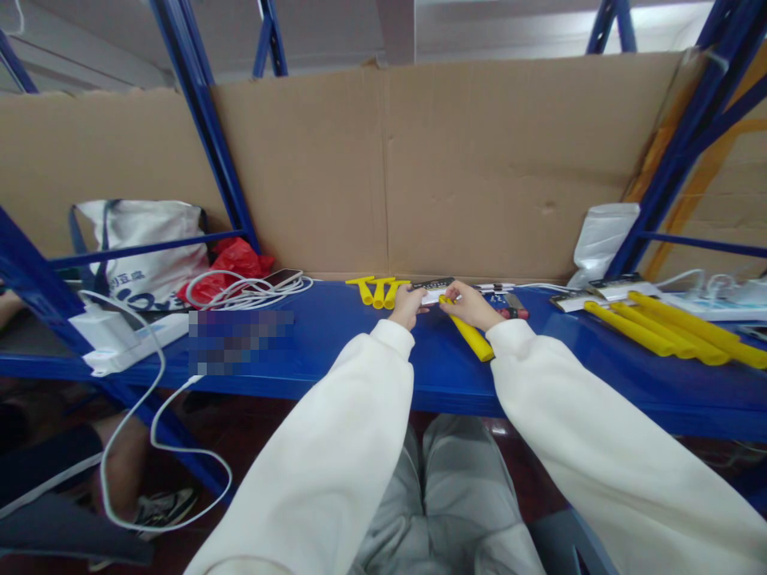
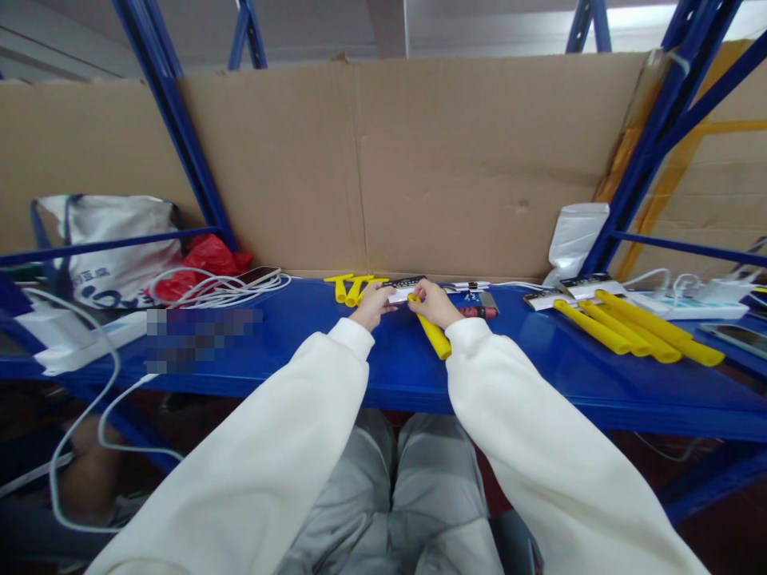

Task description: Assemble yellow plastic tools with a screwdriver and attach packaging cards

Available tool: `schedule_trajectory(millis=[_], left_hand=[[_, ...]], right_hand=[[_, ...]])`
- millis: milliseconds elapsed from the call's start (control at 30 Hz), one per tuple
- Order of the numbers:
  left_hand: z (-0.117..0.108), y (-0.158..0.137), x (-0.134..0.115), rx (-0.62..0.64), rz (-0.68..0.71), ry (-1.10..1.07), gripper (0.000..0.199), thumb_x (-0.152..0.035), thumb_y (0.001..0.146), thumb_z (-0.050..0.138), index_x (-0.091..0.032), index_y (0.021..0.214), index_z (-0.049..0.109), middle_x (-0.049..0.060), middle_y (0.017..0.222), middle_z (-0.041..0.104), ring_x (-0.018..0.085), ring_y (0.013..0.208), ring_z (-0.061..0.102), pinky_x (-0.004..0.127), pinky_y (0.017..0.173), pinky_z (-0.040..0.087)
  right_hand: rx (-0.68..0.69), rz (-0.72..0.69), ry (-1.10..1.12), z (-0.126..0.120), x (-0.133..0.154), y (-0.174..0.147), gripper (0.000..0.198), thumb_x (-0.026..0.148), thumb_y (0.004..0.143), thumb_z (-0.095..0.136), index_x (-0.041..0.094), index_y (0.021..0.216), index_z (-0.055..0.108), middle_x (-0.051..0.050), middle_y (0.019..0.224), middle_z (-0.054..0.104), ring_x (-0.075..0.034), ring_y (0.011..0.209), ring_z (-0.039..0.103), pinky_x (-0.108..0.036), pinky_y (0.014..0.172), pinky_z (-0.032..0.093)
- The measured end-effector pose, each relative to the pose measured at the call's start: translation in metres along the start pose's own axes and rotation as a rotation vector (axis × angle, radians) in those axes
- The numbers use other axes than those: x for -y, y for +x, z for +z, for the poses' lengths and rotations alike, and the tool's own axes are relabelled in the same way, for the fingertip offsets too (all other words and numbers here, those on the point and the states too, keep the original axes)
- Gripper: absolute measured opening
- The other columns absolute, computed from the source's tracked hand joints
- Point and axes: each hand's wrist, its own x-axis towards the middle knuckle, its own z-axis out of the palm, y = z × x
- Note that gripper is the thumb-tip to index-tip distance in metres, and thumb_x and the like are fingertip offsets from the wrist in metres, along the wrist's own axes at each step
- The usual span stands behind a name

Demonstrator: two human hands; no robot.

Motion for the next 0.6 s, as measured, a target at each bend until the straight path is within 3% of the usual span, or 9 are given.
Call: schedule_trajectory(millis=[267, 600], left_hand=[[0.0008, -0.0002, -0.0047, -0.157, -0.014, -0.046, 0.03, 0.0, 0.074, 0.061, -0.015, 0.099, 0.059, 0.0, 0.07, 0.061, 0.013, 0.06, 0.063, 0.02, 0.051, 0.05], [-0.0006, -0.0005, -0.0047, -0.08, -0.013, -0.056, 0.038, 0.0, 0.079, 0.054, -0.016, 0.113, 0.057, 0.004, 0.083, 0.065, 0.014, 0.068, 0.066, 0.024, 0.057, 0.055]], right_hand=[[0.056, -0.131, -0.043, 0.0013, -0.0018, 0.0027, 0.008, 0.016, 0.065, 0.063, 0.02, 0.068, 0.056, 0.0, 0.073, 0.052, -0.016, 0.073, 0.053, -0.031, 0.076, 0.046], [0.128, -0.156, -0.01, 0.0035, -0.0022, 0.0007, 0.024, 0.009, 0.07, 0.058, 0.022, 0.08, 0.075, -0.004, 0.092, 0.053, -0.016, 0.084, 0.058, -0.032, 0.083, 0.051]])
